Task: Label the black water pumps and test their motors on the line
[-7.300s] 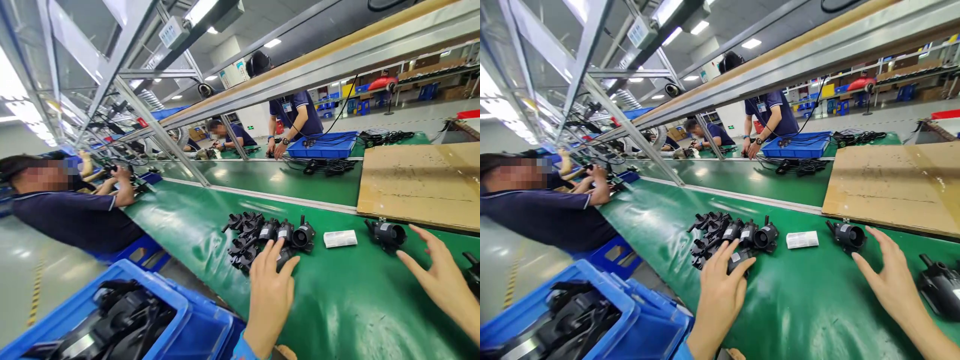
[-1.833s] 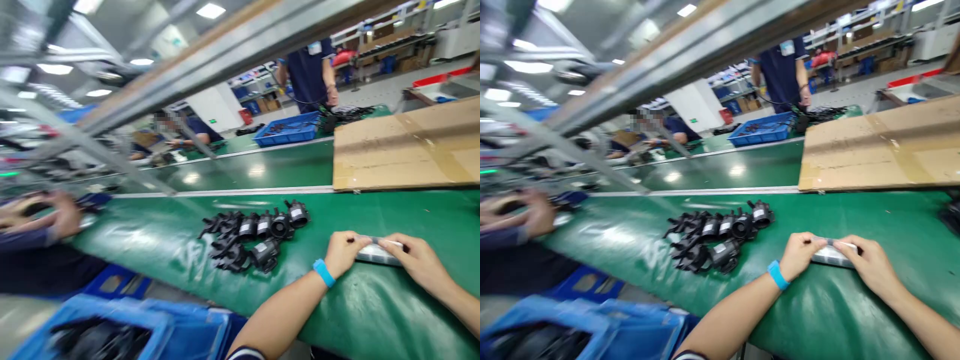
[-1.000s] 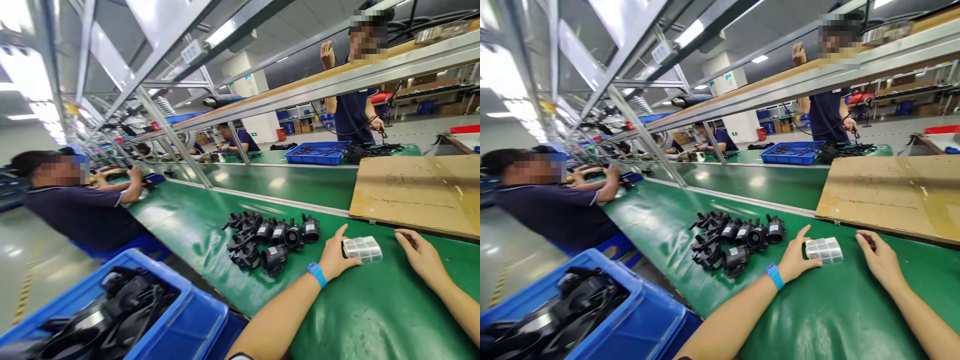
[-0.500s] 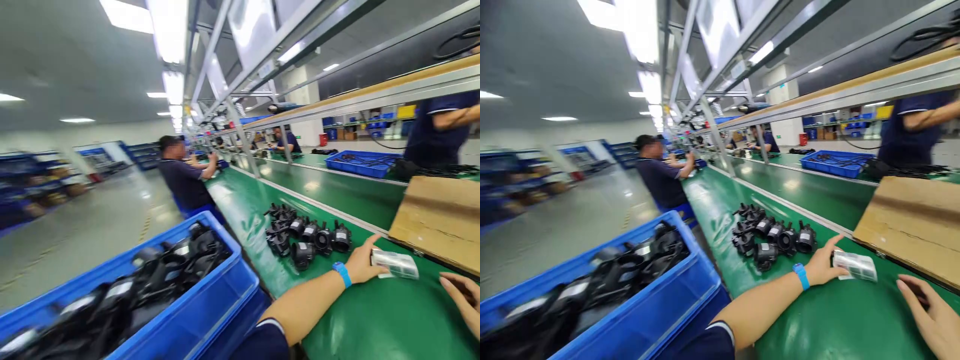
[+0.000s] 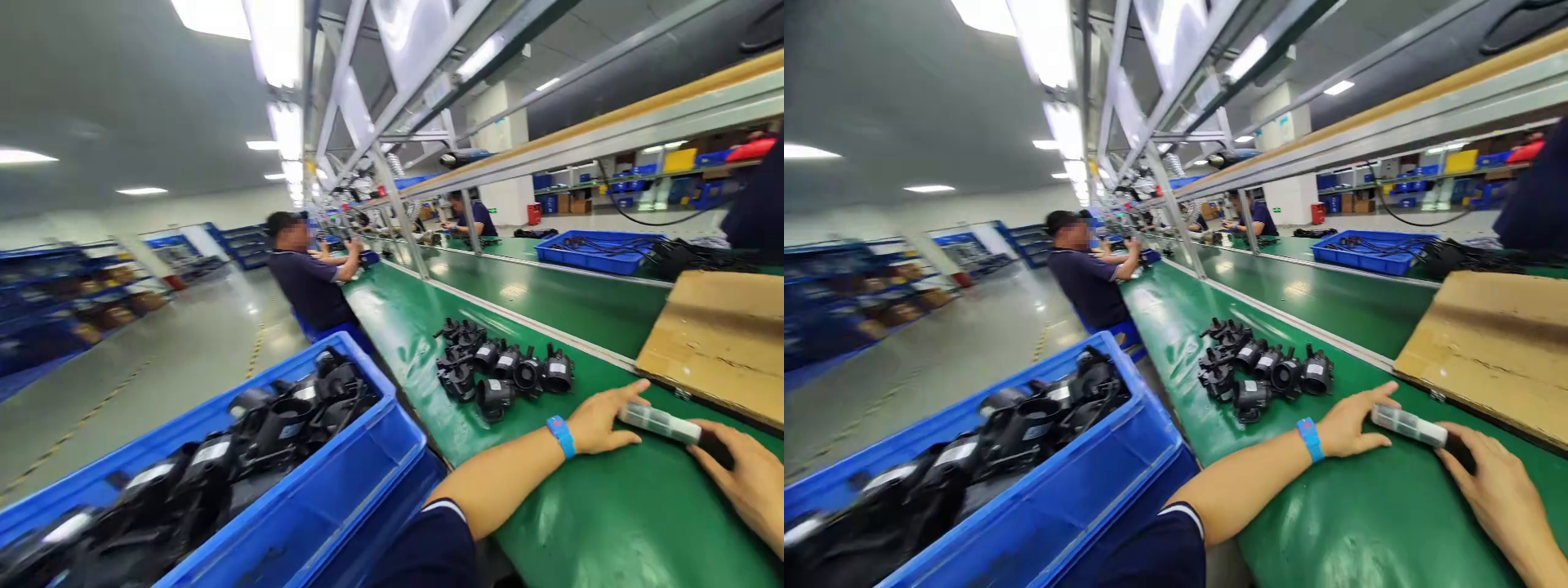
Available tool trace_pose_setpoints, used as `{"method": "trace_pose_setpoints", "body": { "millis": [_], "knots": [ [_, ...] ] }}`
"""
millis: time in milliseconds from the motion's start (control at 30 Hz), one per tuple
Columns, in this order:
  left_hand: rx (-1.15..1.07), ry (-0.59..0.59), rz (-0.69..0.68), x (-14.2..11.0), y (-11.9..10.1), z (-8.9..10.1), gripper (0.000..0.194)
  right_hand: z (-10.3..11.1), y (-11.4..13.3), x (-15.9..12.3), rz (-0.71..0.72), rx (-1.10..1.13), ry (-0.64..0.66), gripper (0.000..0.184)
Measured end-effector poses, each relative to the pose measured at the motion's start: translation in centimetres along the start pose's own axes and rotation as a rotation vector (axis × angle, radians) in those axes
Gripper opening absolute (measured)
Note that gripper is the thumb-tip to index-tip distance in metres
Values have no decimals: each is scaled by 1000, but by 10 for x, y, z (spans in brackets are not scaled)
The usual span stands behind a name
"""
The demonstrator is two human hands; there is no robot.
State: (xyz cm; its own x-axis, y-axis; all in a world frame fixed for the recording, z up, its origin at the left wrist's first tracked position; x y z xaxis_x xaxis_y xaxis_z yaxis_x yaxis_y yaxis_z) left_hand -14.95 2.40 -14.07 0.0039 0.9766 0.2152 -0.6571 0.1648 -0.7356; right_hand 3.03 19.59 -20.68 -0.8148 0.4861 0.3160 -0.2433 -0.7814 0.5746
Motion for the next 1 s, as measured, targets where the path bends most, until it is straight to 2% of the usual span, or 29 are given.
{"method": "trace_pose_setpoints", "body": {
  "millis": [100,200,433,567,667,833,933,1000],
  "knots": [
    [-59,-54,2,-1,5,4,103,13,29,1,13,20,85,36],
    [-94,-66,32,1,13,6,112,14,37,2,-20,7,83,30],
    [-74,-93,137,1,21,7,108,8,25,-1,-114,84,-51,53],
    [-49,-83,183,2,22,8,118,12,17,0,-179,97,-140,51],
    [-26,-69,213,6,18,13,122,19,14,4,-210,56,-160,49],
    [2,15,213,-2,2,25,116,38,29,8,-209,-132,-100,27],
    [53,88,175,-11,7,35,127,51,48,8,-191,-253,-10,21],
    [153,5,95,1,16,44,111,59,55,12,-187,-324,50,23]
  ]
}}
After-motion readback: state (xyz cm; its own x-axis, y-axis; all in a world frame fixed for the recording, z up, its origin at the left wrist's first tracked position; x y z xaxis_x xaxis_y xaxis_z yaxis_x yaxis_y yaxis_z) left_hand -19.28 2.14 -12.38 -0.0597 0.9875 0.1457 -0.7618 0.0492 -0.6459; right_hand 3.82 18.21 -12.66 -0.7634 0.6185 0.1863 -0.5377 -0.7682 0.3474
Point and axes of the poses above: each hand's wrist, its own x-axis towards the middle knuckle, its own z-axis out of the back of the hand, y = z × x, the point moved 4 cm from there along x, towards the middle knuckle, and after that the axes turned 9 degrees about y, right-handed, at the moved point
